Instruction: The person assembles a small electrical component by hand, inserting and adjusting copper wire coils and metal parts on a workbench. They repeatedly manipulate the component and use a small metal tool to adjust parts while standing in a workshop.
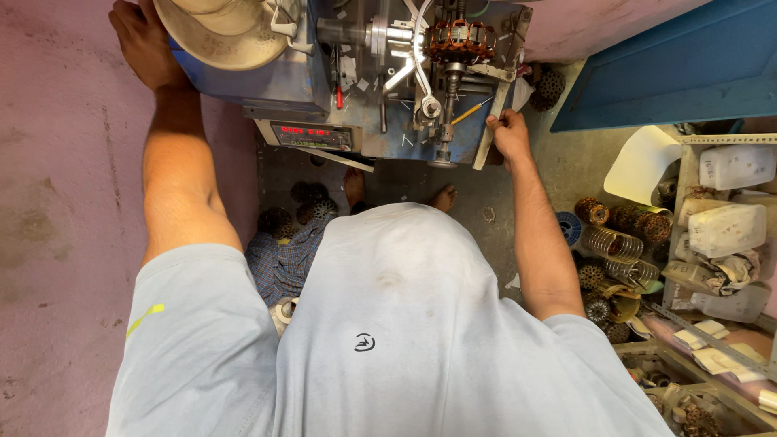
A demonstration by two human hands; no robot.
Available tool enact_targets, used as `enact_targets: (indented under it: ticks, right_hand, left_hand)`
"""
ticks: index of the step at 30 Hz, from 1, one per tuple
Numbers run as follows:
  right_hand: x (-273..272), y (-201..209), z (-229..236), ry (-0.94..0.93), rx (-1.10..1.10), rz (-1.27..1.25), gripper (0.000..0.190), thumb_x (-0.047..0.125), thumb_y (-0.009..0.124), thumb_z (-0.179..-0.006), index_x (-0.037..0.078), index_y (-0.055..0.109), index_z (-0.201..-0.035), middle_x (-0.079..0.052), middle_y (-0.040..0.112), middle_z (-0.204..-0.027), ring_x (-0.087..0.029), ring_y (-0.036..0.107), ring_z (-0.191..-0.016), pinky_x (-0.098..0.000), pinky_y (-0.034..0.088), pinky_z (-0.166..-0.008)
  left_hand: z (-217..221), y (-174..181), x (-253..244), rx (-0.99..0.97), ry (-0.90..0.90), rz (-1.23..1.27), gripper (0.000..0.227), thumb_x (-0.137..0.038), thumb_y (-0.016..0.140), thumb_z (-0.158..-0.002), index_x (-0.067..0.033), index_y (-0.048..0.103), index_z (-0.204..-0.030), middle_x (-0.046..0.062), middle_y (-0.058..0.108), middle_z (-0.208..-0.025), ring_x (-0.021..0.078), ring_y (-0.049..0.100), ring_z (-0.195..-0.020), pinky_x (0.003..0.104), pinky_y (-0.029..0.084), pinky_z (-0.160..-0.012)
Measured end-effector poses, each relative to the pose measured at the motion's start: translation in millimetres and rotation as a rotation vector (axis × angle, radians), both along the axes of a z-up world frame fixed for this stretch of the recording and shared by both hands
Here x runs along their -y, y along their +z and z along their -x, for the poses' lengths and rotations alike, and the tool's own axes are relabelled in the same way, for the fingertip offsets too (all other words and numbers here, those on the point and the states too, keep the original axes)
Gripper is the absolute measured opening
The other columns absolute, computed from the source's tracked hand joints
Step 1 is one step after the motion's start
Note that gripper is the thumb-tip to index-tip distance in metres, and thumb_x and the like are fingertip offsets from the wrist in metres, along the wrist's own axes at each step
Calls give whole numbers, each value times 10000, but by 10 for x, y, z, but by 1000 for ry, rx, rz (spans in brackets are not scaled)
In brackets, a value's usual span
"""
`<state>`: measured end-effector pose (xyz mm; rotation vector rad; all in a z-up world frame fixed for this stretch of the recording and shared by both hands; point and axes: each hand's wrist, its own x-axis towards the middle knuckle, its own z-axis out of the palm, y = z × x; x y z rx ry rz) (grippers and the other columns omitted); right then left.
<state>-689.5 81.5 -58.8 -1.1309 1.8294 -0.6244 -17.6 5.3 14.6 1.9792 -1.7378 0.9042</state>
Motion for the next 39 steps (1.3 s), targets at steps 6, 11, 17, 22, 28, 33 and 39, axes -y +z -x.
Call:
enact_targets:
  ticks: [6,11,17,22,28,33,39]
  right_hand:
    - [2,-48,5,-7,-1,4,251,240,729,-965,9,647,-1017,-53,512,-1095,-183,541,-920,-323,473,-839]
    - [-5,-57,-4,-11,-4,24,261,246,729,-969,2,650,-1011,-56,515,-1097,-193,540,-924,-328,470,-845]
    - [2,9,-38,-38,28,-21,251,260,707,-971,19,658,-1023,-57,502,-1126,-191,548,-951,-326,474,-866]
    - [18,-45,-30,-33,-14,-4,282,273,704,-972,0,646,-1018,-84,511,-1169,-227,554,-991,-352,474,-892]
    - [37,-117,-41,-37,-40,12,305,283,705,-948,-1,663,-1049,-116,532,-1242,-280,588,-1062,-387,496,-906]
    - [40,20,-102,-51,-52,-19,341,295,686,-946,-7,675,-1104,-128,529,-1292,-308,588,-1100,-407,500,-920]
    - [29,178,-195,-100,-42,-42,400,305,690,-934,-15,671,-1173,-131,510,-1339,-313,578,-1138,-416,488,-941]
  left_hand:
    - [19,42,30,-18,6,-28,313,-29,738,-857,-103,592,-1125,82,516,-968,249,573,-907,337,579,-680]
    - [38,53,20,-10,-17,1,212,-47,748,-848,-96,564,-941,79,512,-953,251,575,-909,348,575,-668]
    - [87,112,11,-62,-18,-18,204,-71,749,-850,-78,561,-929,69,522,-955,255,579,-926,345,572,-669]
    - [165,245,-42,-48,-65,8,200,-115,760,-870,-69,591,-966,93,519,-969,272,562,-935,369,559,-678]
    - [147,347,-154,-142,-77,-94,81,-84,700,-942,-120,636,-974,94,552,-1006,304,575,-987,407,555,-708]
    - [94,362,-185,-218,-91,-124,54,-134,694,-1004,-128,656,-1042,101,582,-1049,312,585,-1027,437,549,-722]
    - [184,409,-196,-256,-65,-56,95,-153,712,-968,-93,661,-1023,124,576,-1050,330,574,-1025,450,548,-734]
